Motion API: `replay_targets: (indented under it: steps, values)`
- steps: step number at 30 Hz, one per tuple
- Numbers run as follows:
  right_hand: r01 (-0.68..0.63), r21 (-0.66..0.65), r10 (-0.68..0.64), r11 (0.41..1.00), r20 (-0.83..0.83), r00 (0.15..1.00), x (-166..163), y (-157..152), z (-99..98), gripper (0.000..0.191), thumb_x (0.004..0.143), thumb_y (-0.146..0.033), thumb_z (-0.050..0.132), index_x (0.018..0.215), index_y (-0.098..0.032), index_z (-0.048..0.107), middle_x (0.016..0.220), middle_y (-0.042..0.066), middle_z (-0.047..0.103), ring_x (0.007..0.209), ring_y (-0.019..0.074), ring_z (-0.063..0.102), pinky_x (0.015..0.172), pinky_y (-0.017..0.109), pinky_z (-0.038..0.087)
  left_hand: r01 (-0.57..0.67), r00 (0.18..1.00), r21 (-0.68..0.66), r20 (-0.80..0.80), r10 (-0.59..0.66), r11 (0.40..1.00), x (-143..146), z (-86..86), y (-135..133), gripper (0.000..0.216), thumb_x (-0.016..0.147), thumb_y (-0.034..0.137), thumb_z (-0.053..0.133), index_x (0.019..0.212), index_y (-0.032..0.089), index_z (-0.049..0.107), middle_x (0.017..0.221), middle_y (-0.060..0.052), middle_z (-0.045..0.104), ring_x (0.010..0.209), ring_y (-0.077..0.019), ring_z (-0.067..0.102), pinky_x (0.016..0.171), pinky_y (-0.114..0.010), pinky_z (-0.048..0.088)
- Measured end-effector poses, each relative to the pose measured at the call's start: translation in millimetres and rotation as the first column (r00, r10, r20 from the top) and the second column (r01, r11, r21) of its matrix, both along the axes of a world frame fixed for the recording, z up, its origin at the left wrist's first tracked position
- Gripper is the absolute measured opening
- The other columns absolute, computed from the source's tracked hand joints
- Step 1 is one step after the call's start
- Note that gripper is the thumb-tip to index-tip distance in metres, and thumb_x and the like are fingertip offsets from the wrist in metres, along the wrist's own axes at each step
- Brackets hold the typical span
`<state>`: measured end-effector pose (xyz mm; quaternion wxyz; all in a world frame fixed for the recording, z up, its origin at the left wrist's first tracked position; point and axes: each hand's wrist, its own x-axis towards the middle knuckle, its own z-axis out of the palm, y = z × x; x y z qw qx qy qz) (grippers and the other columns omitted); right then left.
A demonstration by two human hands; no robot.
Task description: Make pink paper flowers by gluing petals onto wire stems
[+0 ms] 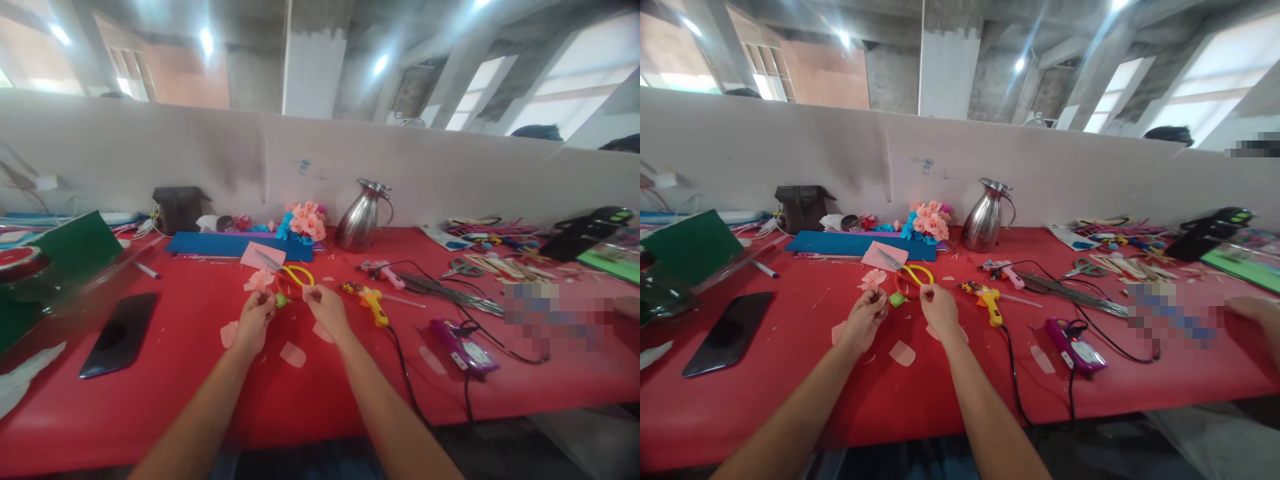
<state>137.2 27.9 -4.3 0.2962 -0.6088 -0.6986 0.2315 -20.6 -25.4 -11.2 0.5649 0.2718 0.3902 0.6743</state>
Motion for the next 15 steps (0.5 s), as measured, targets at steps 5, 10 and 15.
replay_targets:
  steps: [5,10,15]
  values:
    - [-0.046,0.089,0.014,0.995,0.33,0.944,1,1,-1.8,0.012,0.077,-0.019,0.053,0.077,-0.019,0.065,0.087,0.007,0.067,0.089,0.0201,0.057,0.076,0.028,0.04,0.012,0.998,-0.117,-0.063,-0.02,0.993,0,2.5,-1,0.026,0.055,0.025,0.075,0.07,0.014,0.058,0.064,0.005,0.051,0.05,-0.0023,0.037,0.05,-0.017,0.029]
    - [-0.007,0.028,0.004,1.0,0.116,0.993,-4,-9,-2.3,0.013,0.078,-0.025,0.053,0.075,-0.02,0.065,0.079,0.004,0.069,0.077,0.0174,0.061,0.069,0.026,0.043,0.028,0.995,-0.152,-0.087,-0.042,0.988,3,6.0,-4,0.026,0.052,0.026,0.077,0.071,0.013,0.064,0.063,0.002,0.058,0.051,-0.0036,0.042,0.051,-0.018,0.031]
    - [-0.043,0.179,0.063,0.983,-0.109,0.992,-21,-39,9.6,0.016,0.079,-0.027,0.051,0.084,-0.02,0.064,0.086,0.004,0.068,0.076,0.0161,0.062,0.071,0.027,0.045,0.129,0.987,-0.096,-0.081,-0.137,0.987,6,7.3,-6,0.031,0.055,0.027,0.077,0.082,0.014,0.069,0.073,-0.002,0.066,0.055,-0.0062,0.049,0.058,-0.02,0.037]
